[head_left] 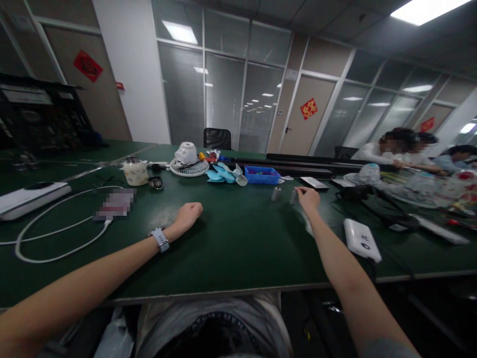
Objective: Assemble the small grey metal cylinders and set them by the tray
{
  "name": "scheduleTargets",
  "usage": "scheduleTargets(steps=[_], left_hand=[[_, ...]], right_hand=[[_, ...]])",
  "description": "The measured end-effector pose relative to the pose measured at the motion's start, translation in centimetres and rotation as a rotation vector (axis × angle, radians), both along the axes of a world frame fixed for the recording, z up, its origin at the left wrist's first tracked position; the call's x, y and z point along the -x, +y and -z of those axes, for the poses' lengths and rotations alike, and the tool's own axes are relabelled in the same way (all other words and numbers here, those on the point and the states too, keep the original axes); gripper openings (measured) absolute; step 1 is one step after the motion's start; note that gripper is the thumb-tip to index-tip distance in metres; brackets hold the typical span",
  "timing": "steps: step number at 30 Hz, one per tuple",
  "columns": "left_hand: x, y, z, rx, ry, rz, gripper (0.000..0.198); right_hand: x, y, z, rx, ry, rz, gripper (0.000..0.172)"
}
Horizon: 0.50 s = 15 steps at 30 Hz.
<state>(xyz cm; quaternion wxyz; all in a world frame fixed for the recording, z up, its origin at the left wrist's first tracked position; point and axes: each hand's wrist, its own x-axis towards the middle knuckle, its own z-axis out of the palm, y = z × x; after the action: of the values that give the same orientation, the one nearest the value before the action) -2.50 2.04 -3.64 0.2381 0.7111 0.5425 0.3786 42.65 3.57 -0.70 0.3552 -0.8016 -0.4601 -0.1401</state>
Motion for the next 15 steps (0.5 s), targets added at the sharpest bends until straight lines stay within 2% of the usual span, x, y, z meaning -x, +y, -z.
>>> scheduleTargets(steps=[8,12,15], left_hand=[[0.05,-0.1,-0.06,0.014,-0.008,0.012,0.026],[0.1,-0.09,-0.04,0.013,0.0,0.019,0.028],[0.08,-0.14,-0.07,0.007,0.006,0.023,0.029]], right_hand=[[-0.03,0.01,-0.14,0.045,-0.019,-0.022,0.029],[-0.04,0.03,-0.04,0.098,-0.024,-0.006,0.036],[0.02,0.06,0.28,0.082,-0.131,-0.015,0.041]])
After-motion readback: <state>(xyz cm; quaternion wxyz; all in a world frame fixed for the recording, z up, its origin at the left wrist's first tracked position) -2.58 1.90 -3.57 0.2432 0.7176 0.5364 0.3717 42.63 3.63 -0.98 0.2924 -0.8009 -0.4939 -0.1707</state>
